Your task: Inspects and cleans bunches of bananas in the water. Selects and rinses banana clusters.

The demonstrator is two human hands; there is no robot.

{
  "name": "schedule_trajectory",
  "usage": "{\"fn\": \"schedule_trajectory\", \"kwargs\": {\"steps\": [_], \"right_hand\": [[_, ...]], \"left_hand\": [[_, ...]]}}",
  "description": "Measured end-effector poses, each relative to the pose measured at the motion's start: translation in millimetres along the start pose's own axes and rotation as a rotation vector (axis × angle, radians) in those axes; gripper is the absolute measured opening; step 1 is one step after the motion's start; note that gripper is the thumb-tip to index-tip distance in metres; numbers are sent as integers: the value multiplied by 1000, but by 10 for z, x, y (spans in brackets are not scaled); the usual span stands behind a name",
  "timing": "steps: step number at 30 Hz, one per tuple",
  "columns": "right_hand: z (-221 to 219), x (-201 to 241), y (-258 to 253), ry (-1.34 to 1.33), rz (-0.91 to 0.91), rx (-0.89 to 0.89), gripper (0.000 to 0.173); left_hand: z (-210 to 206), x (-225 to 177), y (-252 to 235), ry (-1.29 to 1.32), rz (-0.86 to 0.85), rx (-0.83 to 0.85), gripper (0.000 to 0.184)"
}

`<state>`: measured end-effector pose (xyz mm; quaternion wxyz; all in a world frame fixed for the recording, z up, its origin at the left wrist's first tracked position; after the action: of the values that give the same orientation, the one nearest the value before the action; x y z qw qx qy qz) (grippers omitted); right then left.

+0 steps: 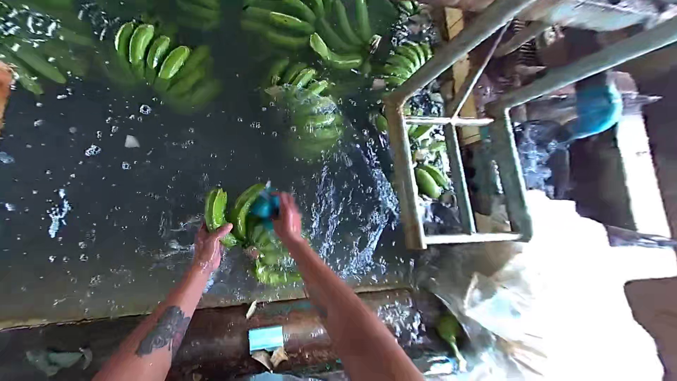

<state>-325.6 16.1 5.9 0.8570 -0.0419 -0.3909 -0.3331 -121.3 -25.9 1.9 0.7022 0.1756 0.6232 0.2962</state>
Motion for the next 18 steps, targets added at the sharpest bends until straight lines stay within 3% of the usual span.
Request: {"fn": "schedule_trajectory", "kwargs": {"steps": [3, 6, 8, 11, 14, 16, 18], "right_hand": [[396, -275, -353, 7, -140, -250, 50], [1022, -422, -217, -97, -135, -182, 54], [1409, -458, 158, -117, -124, 60, 56], [1693, -563, 912, -40, -182, 592, 55], [1683, -716, 1331, 165, -121, 1007, 56], [1624, -653, 1309, 185, -153, 940, 52], [1484, -410, 1142, 49, -182, 604, 35]], "left_hand": [[70, 54, -11, 130, 23, -46, 62], [120, 229, -12, 221, 97, -150, 60], [134, 327, 76, 242, 181, -202, 52], [261, 333, 177, 230, 333, -127, 44], [382, 250, 137, 232, 438, -29, 57], [371, 204, 180, 223, 456, 9, 50], [355, 167, 305, 273, 453, 65, 44]]}}
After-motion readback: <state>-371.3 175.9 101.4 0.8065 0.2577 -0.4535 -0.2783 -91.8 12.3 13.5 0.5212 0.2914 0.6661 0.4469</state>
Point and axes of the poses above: each hand's wrist, its own y-axis away from the middle knuckle, its own z-axis out of the back of the hand, x = y × z, the point moved 1 cm from there along -y, towards the middle knuckle, and after that the axes turned 15 degrees about -x, right-handed, at the moved point
